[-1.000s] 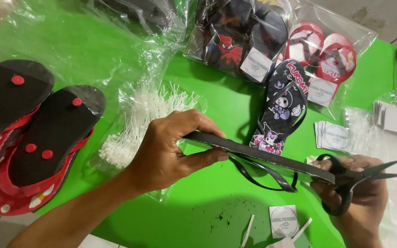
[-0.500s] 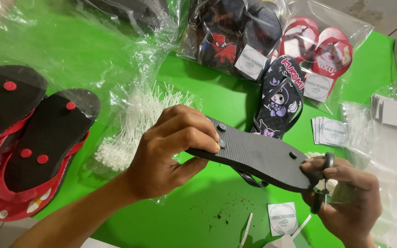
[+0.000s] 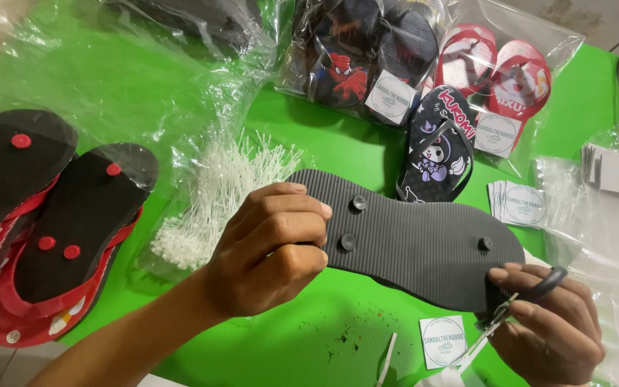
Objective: Trimming excess material from the soles and straps of sandals using scissors as part of a finishing process.
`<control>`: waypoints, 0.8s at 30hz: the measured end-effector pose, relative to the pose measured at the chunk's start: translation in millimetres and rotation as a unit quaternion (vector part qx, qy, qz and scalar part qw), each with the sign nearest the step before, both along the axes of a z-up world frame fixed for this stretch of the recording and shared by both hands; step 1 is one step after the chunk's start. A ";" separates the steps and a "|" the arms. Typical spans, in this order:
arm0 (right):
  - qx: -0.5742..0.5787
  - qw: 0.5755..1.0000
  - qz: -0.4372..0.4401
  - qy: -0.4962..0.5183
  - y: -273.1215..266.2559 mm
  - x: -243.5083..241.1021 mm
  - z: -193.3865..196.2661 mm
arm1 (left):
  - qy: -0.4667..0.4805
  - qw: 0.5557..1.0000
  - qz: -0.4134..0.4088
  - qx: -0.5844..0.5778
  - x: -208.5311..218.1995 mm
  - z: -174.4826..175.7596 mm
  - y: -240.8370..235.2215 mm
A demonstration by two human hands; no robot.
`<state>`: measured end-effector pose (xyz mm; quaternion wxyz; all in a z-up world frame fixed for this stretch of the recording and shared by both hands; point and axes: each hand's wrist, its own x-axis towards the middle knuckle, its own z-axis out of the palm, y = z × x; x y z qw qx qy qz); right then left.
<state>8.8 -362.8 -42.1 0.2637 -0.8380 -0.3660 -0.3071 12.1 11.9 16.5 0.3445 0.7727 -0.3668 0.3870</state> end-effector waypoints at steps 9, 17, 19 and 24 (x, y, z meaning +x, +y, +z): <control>-0.023 0.999 -0.011 -0.021 9.7 -9.2 13.5 | -0.024 0.999 0.035 0.013 1.8 -0.1 0.2; -0.052 0.990 0.049 -0.119 1.8 8.2 -5.0 | -0.084 0.995 0.055 0.019 -1.0 -3.2 -3.0; -0.066 0.985 0.043 -0.155 1.9 13.8 -10.9 | -0.112 0.992 0.054 0.026 -3.2 -2.6 -4.0; -0.015 0.994 0.085 -0.062 20.1 16.5 -0.9 | -0.162 0.983 0.037 0.074 -5.9 -7.8 -2.9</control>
